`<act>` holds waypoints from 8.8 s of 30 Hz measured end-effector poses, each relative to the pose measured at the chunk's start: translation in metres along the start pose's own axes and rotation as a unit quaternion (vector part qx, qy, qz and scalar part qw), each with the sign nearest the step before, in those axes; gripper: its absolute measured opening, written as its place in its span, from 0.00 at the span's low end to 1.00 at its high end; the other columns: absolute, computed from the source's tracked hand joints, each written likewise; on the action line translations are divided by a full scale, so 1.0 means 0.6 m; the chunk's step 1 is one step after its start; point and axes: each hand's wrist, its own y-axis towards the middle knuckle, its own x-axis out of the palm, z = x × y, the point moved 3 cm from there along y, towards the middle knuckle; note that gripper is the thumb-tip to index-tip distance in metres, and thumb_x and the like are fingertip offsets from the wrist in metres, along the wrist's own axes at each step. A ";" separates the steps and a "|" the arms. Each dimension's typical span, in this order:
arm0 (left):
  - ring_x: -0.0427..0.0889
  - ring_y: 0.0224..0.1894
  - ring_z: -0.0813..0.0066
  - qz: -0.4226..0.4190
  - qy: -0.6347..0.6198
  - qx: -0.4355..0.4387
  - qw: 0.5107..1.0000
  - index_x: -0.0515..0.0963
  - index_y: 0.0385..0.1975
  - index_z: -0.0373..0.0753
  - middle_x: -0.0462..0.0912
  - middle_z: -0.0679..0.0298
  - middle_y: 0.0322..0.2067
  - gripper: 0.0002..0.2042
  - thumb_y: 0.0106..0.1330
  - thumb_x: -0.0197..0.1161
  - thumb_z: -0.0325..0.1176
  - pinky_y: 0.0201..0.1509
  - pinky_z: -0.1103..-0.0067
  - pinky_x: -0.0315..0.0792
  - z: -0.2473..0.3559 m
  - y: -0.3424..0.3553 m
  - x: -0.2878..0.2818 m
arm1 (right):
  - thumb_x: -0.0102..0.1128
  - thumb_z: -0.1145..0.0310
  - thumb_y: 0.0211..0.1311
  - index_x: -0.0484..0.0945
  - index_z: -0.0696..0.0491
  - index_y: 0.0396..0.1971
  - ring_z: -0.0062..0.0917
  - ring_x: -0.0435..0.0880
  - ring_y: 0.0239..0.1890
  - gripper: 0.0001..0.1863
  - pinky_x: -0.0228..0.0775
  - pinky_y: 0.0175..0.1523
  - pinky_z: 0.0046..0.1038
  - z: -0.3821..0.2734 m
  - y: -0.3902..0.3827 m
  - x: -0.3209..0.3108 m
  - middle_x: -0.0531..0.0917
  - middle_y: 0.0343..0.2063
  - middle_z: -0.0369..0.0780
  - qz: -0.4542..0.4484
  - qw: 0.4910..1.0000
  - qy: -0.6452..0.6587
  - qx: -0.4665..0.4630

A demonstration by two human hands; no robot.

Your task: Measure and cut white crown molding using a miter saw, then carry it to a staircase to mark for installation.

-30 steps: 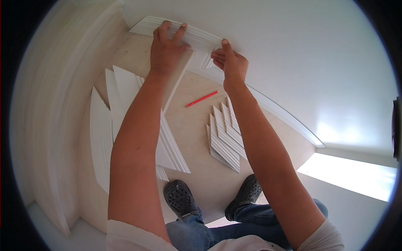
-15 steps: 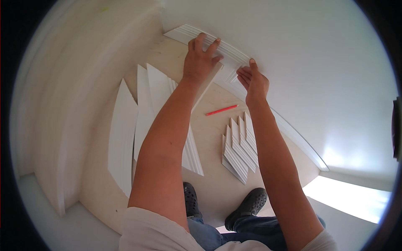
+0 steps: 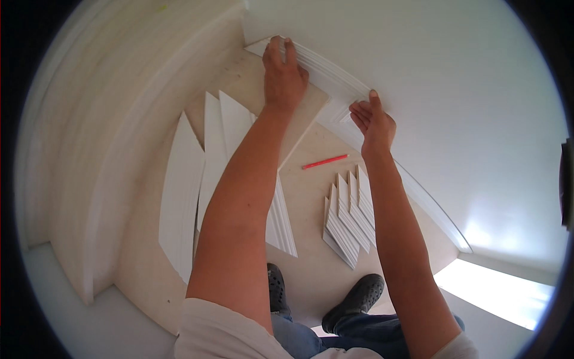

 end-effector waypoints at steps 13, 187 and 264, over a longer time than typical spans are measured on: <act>0.55 0.75 0.38 -0.127 0.026 -0.006 0.992 0.53 0.73 0.24 0.48 0.35 0.74 0.63 0.46 0.78 0.64 0.73 0.59 0.66 0.070 -0.027 -0.021 | 0.71 0.49 0.63 0.82 0.68 0.36 0.32 0.87 0.37 0.30 0.83 0.47 0.29 -0.002 0.002 0.006 0.86 0.33 0.49 -0.002 1.000 -0.003 -0.010; 0.80 0.47 0.65 -0.026 -0.054 0.206 0.977 0.86 0.43 0.45 0.83 0.69 0.48 0.13 0.57 0.77 0.30 0.53 0.71 0.77 0.068 -0.019 0.004 | 0.80 0.59 0.52 0.75 0.53 0.29 0.36 0.82 0.28 0.20 0.74 0.31 0.36 0.093 0.001 0.015 0.81 0.31 0.39 0.232 0.875 -0.323 -0.275; 0.41 0.76 0.22 -0.193 0.020 -0.082 0.977 0.34 0.67 0.06 0.38 0.13 0.68 0.82 0.35 0.79 0.73 0.76 0.51 0.55 0.077 -0.028 0.045 | 0.66 0.77 0.58 0.80 0.55 0.33 0.40 0.84 0.31 0.04 0.77 0.35 0.38 0.053 -0.018 -0.004 0.83 0.31 0.43 0.209 0.843 -0.316 -0.381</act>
